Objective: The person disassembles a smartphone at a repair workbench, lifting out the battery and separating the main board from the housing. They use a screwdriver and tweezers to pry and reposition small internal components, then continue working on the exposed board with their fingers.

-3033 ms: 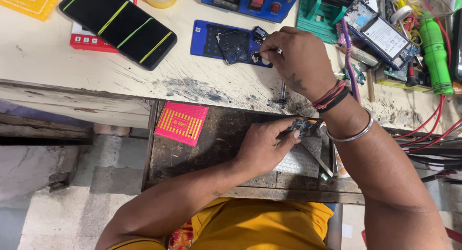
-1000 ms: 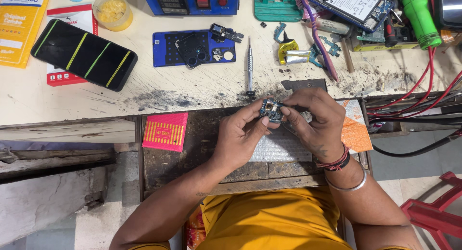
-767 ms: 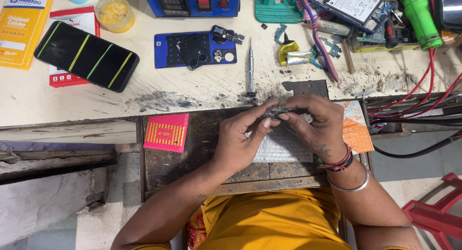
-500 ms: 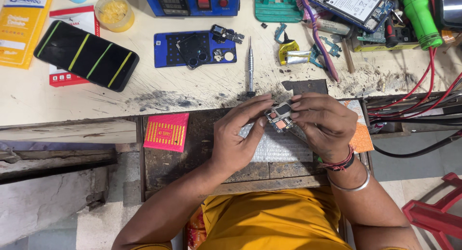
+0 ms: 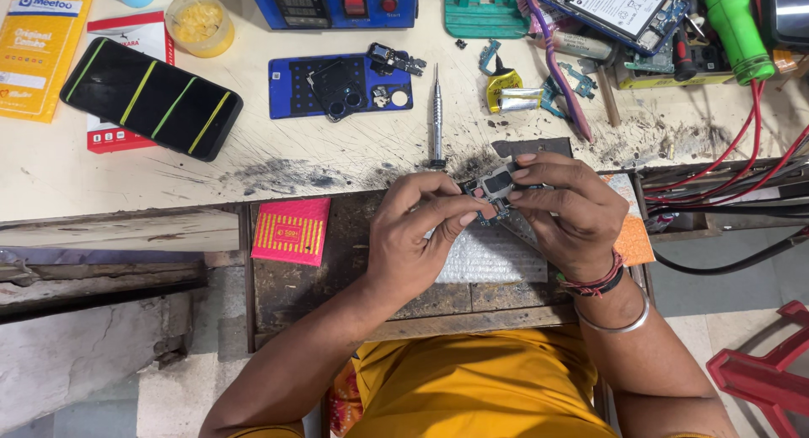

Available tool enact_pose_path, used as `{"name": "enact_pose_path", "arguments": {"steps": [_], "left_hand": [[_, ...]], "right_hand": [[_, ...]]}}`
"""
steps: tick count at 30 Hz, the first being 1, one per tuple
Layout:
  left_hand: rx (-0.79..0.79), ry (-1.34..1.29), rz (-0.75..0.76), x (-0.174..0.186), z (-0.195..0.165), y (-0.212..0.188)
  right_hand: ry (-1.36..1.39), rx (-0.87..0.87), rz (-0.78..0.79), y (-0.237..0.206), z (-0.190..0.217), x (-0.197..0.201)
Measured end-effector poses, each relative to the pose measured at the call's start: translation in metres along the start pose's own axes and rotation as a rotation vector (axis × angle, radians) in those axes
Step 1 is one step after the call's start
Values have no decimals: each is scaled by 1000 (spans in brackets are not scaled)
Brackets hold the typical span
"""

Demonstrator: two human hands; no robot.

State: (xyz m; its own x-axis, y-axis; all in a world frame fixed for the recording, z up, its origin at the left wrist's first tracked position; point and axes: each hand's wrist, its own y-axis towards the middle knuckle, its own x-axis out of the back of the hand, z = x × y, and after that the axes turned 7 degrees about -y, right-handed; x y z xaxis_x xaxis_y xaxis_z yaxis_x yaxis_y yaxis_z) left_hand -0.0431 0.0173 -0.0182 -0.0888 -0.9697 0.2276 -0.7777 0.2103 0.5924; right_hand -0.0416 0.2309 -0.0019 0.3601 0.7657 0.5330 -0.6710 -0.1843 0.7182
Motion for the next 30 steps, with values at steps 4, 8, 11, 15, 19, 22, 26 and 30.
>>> {"name": "enact_pose_path", "arguments": {"steps": [4,8,11,15,19,22,26,30], "left_hand": [[0,40,26,1,1,-1],[-26,47,39,3,0,1],[5,-11,61,5,-3,1],[130,-144,83,4,-3,0],[129,-227,58,4,-3,-2],[119,-261,51,5,-2,-2],[149,-281,57,5,-2,-2],[88,-220,56,5,0,-1]], "right_hand": [[-23,12,32,0,-1,0],[-16,20,37,1,-1,1],[6,14,17,-2,1,-1],[9,26,15,-5,4,-4],[29,11,41,-4,6,-6],[49,20,81,-1,7,-5],[83,17,118,1,9,-7],[116,5,135,0,9,-7]]}}
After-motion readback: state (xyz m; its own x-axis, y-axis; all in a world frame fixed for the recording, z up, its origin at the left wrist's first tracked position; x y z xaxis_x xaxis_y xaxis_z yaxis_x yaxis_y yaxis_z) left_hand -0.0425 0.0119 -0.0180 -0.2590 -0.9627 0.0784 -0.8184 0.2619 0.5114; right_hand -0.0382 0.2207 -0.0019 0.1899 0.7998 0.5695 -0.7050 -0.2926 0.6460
